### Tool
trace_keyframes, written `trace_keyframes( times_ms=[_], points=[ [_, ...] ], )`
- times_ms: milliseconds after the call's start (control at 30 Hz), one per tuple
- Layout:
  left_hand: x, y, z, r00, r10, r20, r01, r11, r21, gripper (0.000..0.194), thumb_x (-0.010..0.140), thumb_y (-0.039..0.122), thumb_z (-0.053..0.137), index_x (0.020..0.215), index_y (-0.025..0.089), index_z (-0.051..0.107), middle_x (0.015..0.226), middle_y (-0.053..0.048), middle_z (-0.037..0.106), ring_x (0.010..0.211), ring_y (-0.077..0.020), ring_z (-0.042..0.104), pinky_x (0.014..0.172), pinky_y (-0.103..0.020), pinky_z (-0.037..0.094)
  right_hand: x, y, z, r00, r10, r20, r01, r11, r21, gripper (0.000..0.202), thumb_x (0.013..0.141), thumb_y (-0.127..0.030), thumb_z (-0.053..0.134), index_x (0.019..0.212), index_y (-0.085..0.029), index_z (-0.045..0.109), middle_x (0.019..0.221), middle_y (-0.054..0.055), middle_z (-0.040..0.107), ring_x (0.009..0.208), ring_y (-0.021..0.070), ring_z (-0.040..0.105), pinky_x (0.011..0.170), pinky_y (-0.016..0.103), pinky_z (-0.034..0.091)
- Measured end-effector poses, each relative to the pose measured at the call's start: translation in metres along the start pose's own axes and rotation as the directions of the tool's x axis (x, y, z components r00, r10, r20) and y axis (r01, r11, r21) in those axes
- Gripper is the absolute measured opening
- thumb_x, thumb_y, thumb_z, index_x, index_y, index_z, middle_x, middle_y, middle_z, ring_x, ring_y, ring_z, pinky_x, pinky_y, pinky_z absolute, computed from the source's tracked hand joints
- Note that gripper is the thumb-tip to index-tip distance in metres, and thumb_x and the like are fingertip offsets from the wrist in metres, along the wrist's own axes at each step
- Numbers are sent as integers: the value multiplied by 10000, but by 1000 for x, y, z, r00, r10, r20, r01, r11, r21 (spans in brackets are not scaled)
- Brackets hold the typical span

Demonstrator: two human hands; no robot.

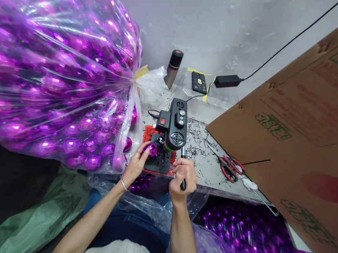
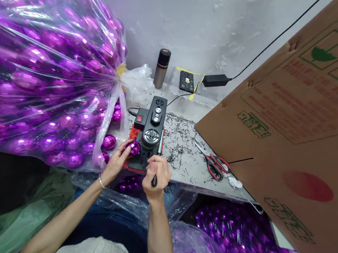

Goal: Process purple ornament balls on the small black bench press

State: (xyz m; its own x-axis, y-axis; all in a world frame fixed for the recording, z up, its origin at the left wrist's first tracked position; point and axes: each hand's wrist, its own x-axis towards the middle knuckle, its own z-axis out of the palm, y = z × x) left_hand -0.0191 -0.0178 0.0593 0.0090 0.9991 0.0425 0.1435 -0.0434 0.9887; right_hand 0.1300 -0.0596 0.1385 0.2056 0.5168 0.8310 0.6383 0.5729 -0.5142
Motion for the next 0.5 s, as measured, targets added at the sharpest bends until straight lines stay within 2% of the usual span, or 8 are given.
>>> trace_keyframes(
  times_ms=[67,167,300,500],
  points=[
    [5,-3,4,999,36,-39,-35,999,40,461,1024,541,524,1349,238,645,1362,-85,709,1256,-243,678,1061,-384,567,0,0,0,1000,-4,-2,4,1000,4,285,990,-96,450,749,-227,526,681,-22,582,687,137,635,625,285,481],
    [9,-10,12,996,89,-33,-86,994,68,508,986,522,615,1387,211,611,1315,-108,728,1153,-243,724,995,-383,596,1,0,-1,1000,-14,-1,14,1000,15,282,982,-87,453,749,-227,530,672,-26,575,678,136,630,621,281,486],
    [9,-19,16,983,183,-20,-173,953,248,589,926,472,725,1429,204,574,1361,-142,704,1247,-298,691,1072,-461,561,2,0,-3,1000,-13,23,13,1000,15,281,985,-94,449,753,-228,533,691,-20,594,677,132,627,622,276,491],
    [5,-32,20,919,388,73,-385,839,384,588,917,424,756,1428,218,549,1340,-143,691,1266,-300,672,1078,-484,554,-2,1,-4,999,-3,34,3,1000,5,262,994,-104,450,782,-223,549,739,-5,625,679,128,616,617,274,487]
  ],
)
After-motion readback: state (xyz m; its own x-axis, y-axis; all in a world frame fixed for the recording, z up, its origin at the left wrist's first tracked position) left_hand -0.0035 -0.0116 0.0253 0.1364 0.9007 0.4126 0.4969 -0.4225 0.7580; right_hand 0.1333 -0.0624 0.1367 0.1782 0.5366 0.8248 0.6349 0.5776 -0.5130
